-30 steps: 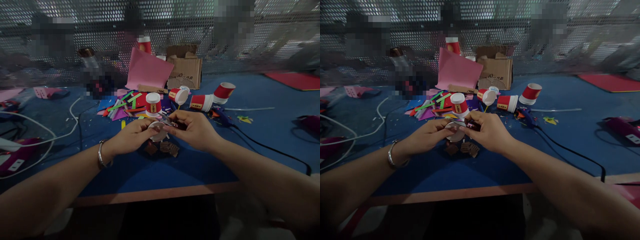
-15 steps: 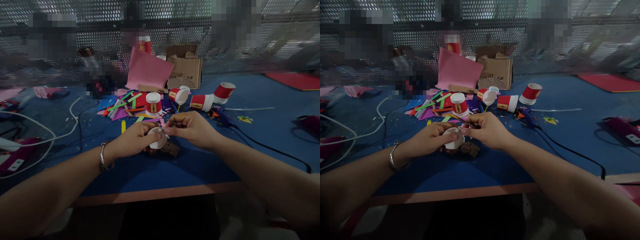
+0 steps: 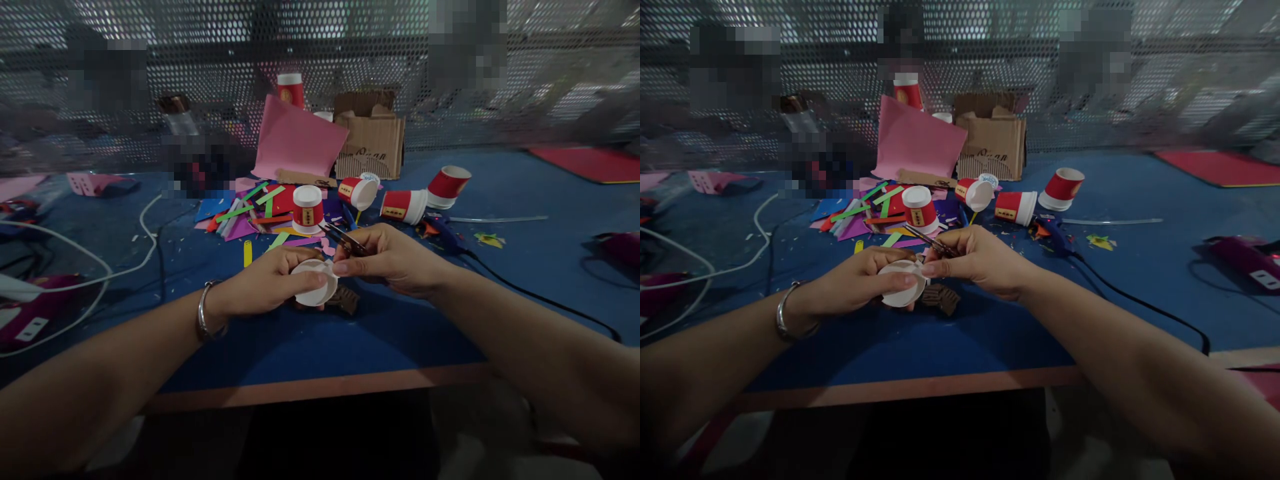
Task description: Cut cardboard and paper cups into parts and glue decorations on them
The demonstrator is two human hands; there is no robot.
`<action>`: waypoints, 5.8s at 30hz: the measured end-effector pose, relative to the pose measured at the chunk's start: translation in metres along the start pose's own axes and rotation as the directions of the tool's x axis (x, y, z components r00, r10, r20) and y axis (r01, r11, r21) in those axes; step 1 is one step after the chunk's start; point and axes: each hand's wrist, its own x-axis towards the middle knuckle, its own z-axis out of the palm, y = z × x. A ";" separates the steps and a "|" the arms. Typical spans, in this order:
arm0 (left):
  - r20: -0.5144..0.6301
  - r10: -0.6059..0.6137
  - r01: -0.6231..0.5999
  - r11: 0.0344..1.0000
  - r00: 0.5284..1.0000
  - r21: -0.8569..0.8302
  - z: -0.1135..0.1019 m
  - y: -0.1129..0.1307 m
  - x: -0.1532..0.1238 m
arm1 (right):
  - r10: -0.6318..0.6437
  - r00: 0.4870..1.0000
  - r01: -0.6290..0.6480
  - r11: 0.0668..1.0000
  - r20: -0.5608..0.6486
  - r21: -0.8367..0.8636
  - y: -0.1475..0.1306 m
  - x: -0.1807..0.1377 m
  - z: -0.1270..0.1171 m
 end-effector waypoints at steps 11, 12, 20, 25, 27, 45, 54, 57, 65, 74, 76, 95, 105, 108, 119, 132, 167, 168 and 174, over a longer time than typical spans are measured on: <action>-0.020 0.049 -0.051 0.996 0.999 -0.066 0.001 0.003 -0.003 | -0.004 0.998 -0.001 0.997 0.055 0.083 0.000 -0.003 0.001; -0.007 0.049 -0.049 0.996 0.999 -0.068 0.000 0.004 -0.004 | 0.000 0.997 -0.008 0.995 0.082 0.096 0.000 -0.004 0.002; 0.031 0.054 -0.050 0.993 0.998 -0.105 -0.002 0.005 -0.004 | -0.038 0.998 0.036 0.999 0.048 0.040 -0.001 -0.004 0.006; 0.103 0.050 -0.045 0.998 0.993 -0.048 -0.001 0.007 -0.008 | 0.008 0.989 -0.013 0.999 0.148 0.031 -0.005 -0.007 0.006; 0.121 0.082 -0.078 0.996 0.989 -0.038 0.001 0.010 -0.010 | 0.009 0.985 -0.016 0.999 0.174 0.044 -0.007 -0.008 0.006; -0.304 0.325 -0.281 0.943 0.896 0.180 0.001 -0.006 -0.001 | -0.369 0.926 0.256 0.768 -0.080 -0.588 0.003 -0.007 0.006; -0.291 0.395 -0.295 0.896 0.871 0.331 0.002 -0.010 -0.003 | -0.449 0.893 0.295 0.642 -0.035 -0.708 0.003 -0.011 0.007; -0.265 0.427 -0.331 0.881 0.865 0.337 0.003 -0.008 -0.004 | -0.473 0.881 0.313 0.627 -0.029 -0.713 0.000 -0.013 0.008; -0.334 0.356 -0.258 0.917 0.873 0.303 0.008 -0.002 -0.009 | -0.521 0.854 0.326 0.560 -0.017 -0.762 -0.001 -0.015 0.010; -0.306 0.472 -0.392 0.873 0.827 0.289 0.005 -0.012 -0.002 | -0.585 0.811 0.356 0.458 0.025 -0.815 0.001 -0.015 0.009; -0.286 0.502 -0.404 0.849 0.816 0.340 0.003 -0.012 0.000 | -0.595 0.803 0.362 0.443 0.033 -0.820 0.002 -0.014 0.008; -0.271 0.475 -0.364 0.854 0.837 0.371 -0.003 -0.013 0.001 | -0.580 0.814 0.352 0.546 -0.039 -0.760 0.005 -0.012 0.010; -0.334 0.230 -0.246 0.969 0.914 -0.006 -0.004 -0.017 0.003 | -0.566 0.797 0.251 0.627 -0.211 -0.737 0.006 -0.007 0.001; -0.353 0.230 -0.256 0.966 0.907 -0.029 -0.005 -0.018 0.003 | -0.529 0.834 0.257 0.625 -0.158 -0.737 0.007 -0.007 0.002; -0.341 0.479 -0.384 0.870 0.809 0.309 0.000 -0.009 0.000 | -0.502 0.861 0.275 0.596 -0.082 -0.754 0.001 -0.009 0.005; -0.376 0.448 -0.369 0.891 0.811 0.265 0.005 -0.008 -0.004 | -0.534 0.845 0.324 0.553 -0.028 -0.768 0.002 -0.012 0.006; -0.341 0.268 -0.283 0.959 0.901 0.006 -0.006 -0.014 0.003 | -0.379 0.925 0.254 0.613 0.004 -0.748 -0.005 -0.011 0.002; -0.342 0.283 -0.294 0.956 0.896 0.021 -0.006 -0.014 0.003 | -0.376 0.927 0.257 0.611 0.011 -0.749 -0.006 -0.011 0.002; -0.333 0.353 -0.342 0.935 0.874 0.093 -0.005 -0.013 0.002 | -0.389 0.921 0.277 0.587 0.035 -0.761 -0.005 -0.011 0.001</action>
